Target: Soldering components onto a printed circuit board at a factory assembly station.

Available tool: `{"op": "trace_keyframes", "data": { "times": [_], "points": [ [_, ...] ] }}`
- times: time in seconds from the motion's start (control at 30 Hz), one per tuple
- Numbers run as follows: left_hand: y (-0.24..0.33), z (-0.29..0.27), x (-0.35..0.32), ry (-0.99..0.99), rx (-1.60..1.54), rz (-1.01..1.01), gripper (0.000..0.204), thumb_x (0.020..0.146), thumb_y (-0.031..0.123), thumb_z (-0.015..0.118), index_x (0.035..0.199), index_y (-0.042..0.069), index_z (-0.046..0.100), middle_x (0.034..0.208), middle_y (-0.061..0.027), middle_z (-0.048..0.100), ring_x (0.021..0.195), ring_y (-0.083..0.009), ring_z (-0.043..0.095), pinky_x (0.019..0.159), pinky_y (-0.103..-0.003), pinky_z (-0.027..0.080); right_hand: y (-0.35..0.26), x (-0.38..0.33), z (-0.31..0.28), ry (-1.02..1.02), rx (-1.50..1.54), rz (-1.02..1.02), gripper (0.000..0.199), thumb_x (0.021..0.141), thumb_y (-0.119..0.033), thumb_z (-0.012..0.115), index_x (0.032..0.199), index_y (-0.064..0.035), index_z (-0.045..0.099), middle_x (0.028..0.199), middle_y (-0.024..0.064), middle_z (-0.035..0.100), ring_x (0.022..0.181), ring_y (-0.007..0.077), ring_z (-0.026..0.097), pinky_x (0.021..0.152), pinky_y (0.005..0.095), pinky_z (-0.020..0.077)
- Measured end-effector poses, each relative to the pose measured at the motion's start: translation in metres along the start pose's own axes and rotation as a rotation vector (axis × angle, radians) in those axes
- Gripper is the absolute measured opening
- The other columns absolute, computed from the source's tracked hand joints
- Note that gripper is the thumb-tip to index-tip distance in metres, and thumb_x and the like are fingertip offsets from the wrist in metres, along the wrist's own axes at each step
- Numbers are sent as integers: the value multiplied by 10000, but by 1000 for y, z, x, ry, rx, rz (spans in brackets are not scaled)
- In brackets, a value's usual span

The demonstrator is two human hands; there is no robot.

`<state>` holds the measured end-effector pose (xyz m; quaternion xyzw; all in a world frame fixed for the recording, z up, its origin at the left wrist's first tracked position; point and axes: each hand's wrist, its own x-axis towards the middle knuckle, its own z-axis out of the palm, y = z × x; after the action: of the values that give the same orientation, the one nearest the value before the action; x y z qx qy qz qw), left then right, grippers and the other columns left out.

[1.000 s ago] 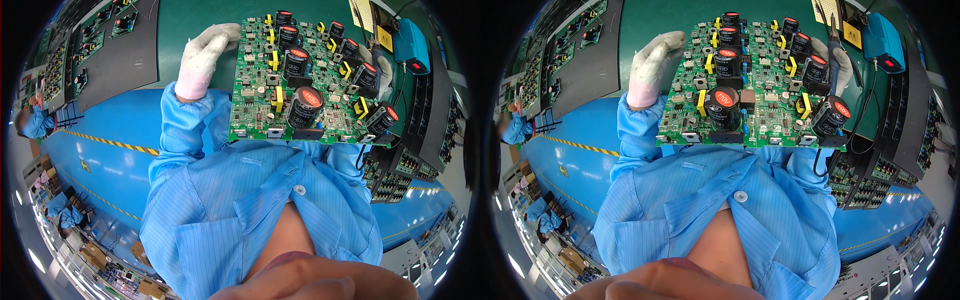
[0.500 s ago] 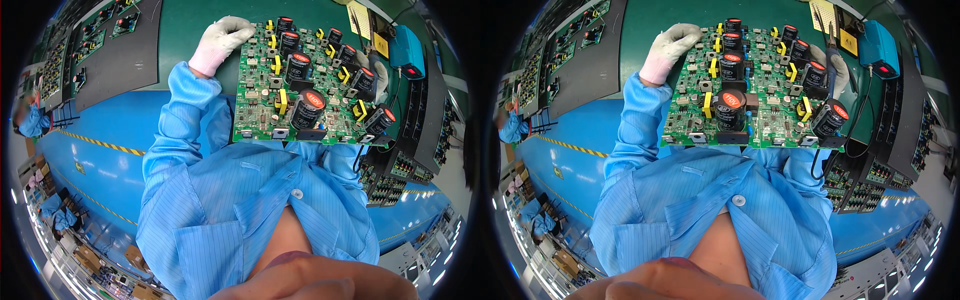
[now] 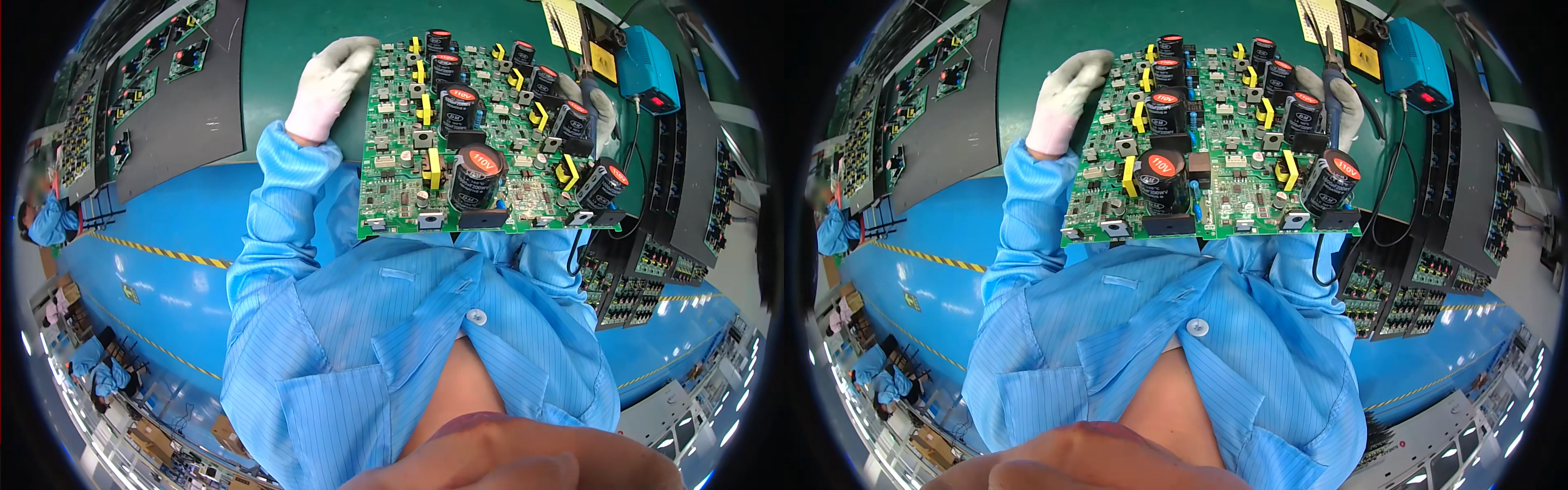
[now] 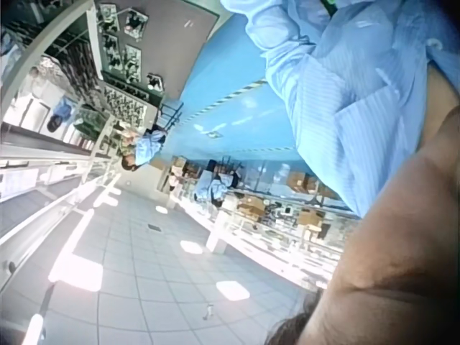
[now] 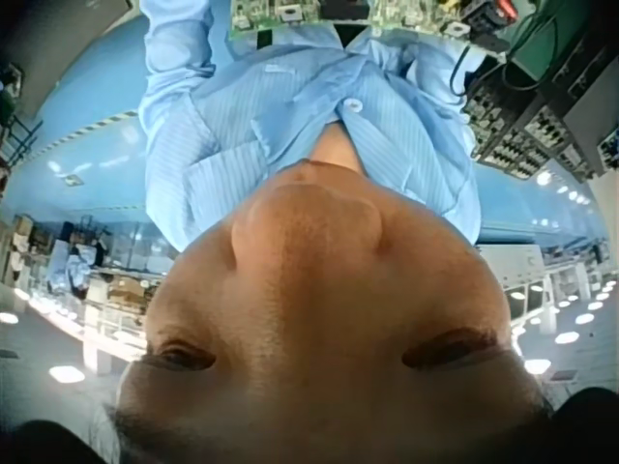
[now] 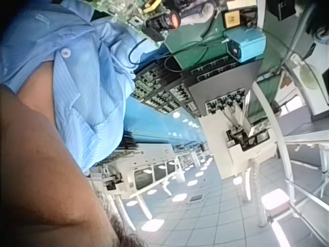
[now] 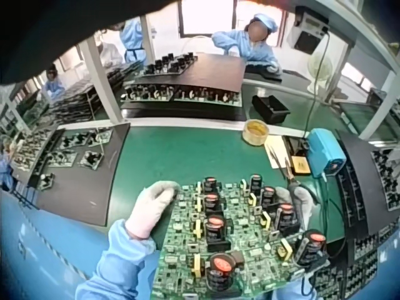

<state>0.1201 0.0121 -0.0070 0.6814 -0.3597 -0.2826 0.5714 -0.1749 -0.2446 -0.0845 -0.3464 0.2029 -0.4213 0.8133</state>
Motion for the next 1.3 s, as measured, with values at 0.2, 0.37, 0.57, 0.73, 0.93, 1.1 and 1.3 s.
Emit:
{"op": "trace_keyframes", "data": {
  "times": [0.2, 0.37, 0.57, 0.73, 0.93, 1.1, 1.3],
  "points": [
    [31, -14, -61, 205, -180, 27, 299, 866, 135, 560, 1102, -40, 614, 1081, -84, 604, 1003, -157, 557, 906, -272, 421, -39, -6, 63, -150, 235, 498, 486, 829, -265, 534, 1151, 98, 546, 1133, 304, 593, 953, 368, 640, 811, 453, 561],
    [51, -21, -94, -90, -166, 310, 359, 819, 203, 581, 1061, -59, 615, 1121, -156, 584, 1061, -240, 546, 947, -347, 407, -41, 4, 45, -341, 328, 628, 555, 856, -311, 503, 1183, 135, 532, 1186, 302, 568, 1004, 381, 619, 889, 475, 518],
    [50, -12, -93, -105, -214, 423, 392, 841, 249, 555, 1089, -48, 620, 1123, -151, 584, 1082, -249, 530, 963, -368, 394, -43, 11, 51, -564, 377, 749, 591, 895, -380, 470, 1292, 56, 490, 1310, 222, 511, 1118, 347, 552, 984, 508, 420],
    [64, -2, -86, -92, -77, 196, 254, 819, 172, 598, 988, -5, 667, 1062, -92, 599, 974, -190, 558, 863, -333, 446, -41, -1, 65, -378, 293, 628, 555, 900, -353, 470, 1208, 105, 537, 1153, 224, 608, 972, 314, 622, 878, 442, 506],
    [61, -5, -80, -131, -219, 119, 148, 756, 102, 669, 850, -12, 678, 973, -89, 599, 881, -152, 577, 760, -275, 470, -44, -18, 94, -265, 165, 536, 478, 914, -294, 464, 1136, 115, 577, 1033, 237, 654, 854, 305, 659, 776, 404, 561],
    [64, 0, -81, -124, -259, 91, 166, 770, 125, 659, 853, -17, 679, 975, -90, 606, 877, -162, 572, 772, -285, 463, -31, 1, 45, -583, 386, 520, 624, 914, -371, 421, 1393, 25, 363, 1416, 251, 383, 1206, 415, 482, 1017, 557, 376],
    [42, -11, -87, -151, -374, 255, 444, 762, 91, 571, 1193, -15, 568, 1265, -163, 525, 1235, -256, 453, 1013, -364, 382, -36, 1, 60, -635, 577, 676, 612, 912, -356, 438, 1391, 19, 370, 1407, 261, 387, 1180, 419, 505, 994, 555, 406]
  ]
}}
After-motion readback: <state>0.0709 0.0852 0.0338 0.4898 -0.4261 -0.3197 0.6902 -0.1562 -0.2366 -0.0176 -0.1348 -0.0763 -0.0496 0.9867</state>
